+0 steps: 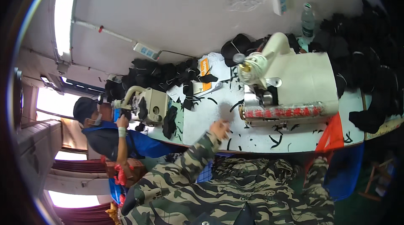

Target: Assembling small black components using a production machine.

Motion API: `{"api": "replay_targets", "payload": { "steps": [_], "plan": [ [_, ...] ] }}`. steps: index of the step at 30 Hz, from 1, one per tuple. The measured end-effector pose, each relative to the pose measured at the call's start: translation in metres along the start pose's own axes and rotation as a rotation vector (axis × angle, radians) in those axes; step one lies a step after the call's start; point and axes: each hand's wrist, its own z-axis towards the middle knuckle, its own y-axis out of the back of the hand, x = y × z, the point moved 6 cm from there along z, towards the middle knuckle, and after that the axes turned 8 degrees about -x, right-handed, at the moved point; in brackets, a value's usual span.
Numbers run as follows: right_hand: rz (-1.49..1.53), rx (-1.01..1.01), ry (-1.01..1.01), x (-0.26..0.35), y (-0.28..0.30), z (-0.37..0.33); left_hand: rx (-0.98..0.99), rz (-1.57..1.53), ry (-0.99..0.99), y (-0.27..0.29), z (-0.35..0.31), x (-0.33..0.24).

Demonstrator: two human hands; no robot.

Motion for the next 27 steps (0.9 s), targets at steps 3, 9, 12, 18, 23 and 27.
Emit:
{"api": "replay_targets", "payload": {
  "steps": [3, 9, 12, 18, 23, 27],
  "plan": [
    [0.526, 0.539, -0.221, -0.021, -0.02, -0.04, -0.212, -0.115, -0.149, 0.069, 0.109, 0.005],
    [0.034, 0.258, 0.236, 0.188, -0.108, -0.232, -0.443, 0.635, -0.341, 0.155, 0.227, -0.049],
    [-0.07, 0.368, 0.464, 0.289, -0.176, -0.288, -0.318, 0.725, 0.029, 0.148, 0.27, -0.023],
    [-0.365, 0.284, 1.159, 0.422, -0.313, -0.346, -0.37, 0.589, -0.373, 0.14, 0.218, -0.035],
    [-0.645, 0.281, 0.918, 0.416, -0.373, -0.304, -0.154, 0.257, -0.671, 0.1, 0.062, -0.074],
    [-0.451, 0.567, 0.538, 0.387, -0.365, -0.315, -0.312, 0.227, -0.633, 0.089, 0.087, -0.003]
  ]
}}
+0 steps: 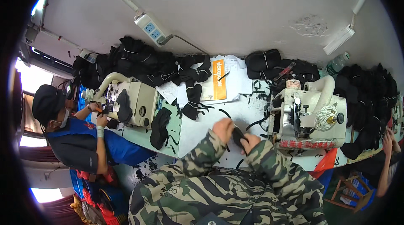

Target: Assembling small black components using a production machine.

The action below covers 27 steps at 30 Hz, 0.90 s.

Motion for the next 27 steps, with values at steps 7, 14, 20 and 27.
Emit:
{"api": "replay_targets", "payload": {
  "steps": [7, 14, 20, 27],
  "plan": [
    [-0.14, -0.331, 0.094, -0.039, 0.003, -0.008, -0.102, -0.134, 0.11, 0.029, 0.02, 0.02],
    [-0.103, -0.513, 0.43, -0.023, 0.003, -0.03, 0.367, -0.809, 0.447, -0.014, -0.029, -0.053],
    [0.36, -0.196, 0.266, -0.012, 0.003, -0.044, 0.476, -1.061, 0.597, -0.021, -0.038, -0.034],
    [0.44, -0.28, 0.222, -0.038, 0.012, -0.043, 0.46, -1.17, 0.645, -0.023, -0.043, -0.043]
  ]
}}
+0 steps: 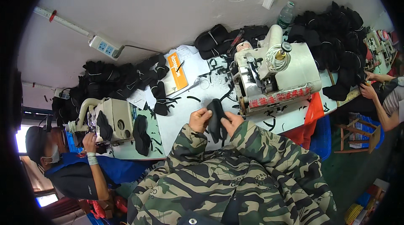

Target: Assembling small black components using a production machine.

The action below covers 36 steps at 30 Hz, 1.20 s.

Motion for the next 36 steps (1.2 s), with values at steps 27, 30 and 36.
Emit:
{"api": "replay_targets", "payload": {
  "steps": [27, 30, 36],
  "plan": [
    [0.182, 0.265, -0.363, 0.031, 0.155, 0.011, 0.275, 0.713, -0.266, -0.178, 0.026, -0.038],
    [0.111, 0.201, -0.318, 0.033, 0.163, 0.017, 0.283, 0.669, -0.085, -0.168, 0.036, -0.025],
    [-0.53, -0.163, 0.412, 0.06, 0.176, 0.027, 0.244, 0.504, 0.032, -0.157, 0.048, -0.011]
  ]
}}
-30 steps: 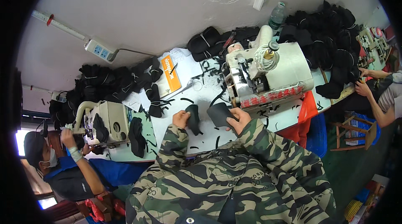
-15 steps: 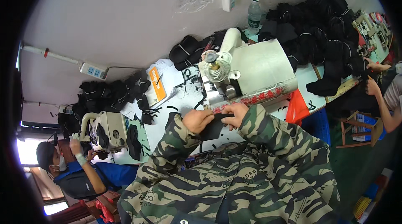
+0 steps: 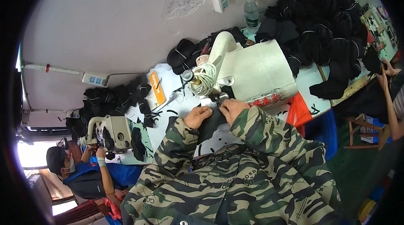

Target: Assembling small black components using a production machine.

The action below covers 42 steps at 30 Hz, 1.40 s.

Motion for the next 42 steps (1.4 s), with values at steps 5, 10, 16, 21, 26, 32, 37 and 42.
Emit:
{"api": "replay_targets", "payload": {
  "steps": [5, 10, 16, 21, 26, 32, 37, 42],
  "plan": [
    [-0.273, -0.03, -0.065, 0.014, 0.007, 0.004, -0.01, 0.291, -0.021, 0.009, 0.013, -0.002],
    [-0.332, -0.037, -0.022, 0.011, 0.008, 0.011, -0.026, 0.618, 0.0, 0.018, 0.024, -0.012],
    [-0.319, 0.056, 0.02, 0.006, 0.024, 0.019, 0.021, 0.616, 0.0, 0.011, 0.034, -0.029],
    [-0.326, 0.235, 0.109, 0.001, 0.029, 0.036, 0.168, 0.659, -0.347, 0.001, 0.048, -0.063],
    [-0.406, 0.372, 0.063, -0.004, 0.05, 0.055, 0.131, 0.702, -0.35, 0.0, 0.036, -0.063],
    [-0.571, -0.084, 0.425, -0.002, 0.093, 0.036, 0.168, 0.755, -0.147, -0.022, 0.001, -0.062],
    [0.363, 0.374, -0.248, -0.002, 0.015, -0.014, 0.078, 0.582, -0.304, -0.036, -0.01, -0.062],
    [0.145, 0.071, -0.143, -0.009, -0.001, -0.011, 0.129, 0.522, -0.159, -0.01, -0.005, -0.03]
  ]
}}
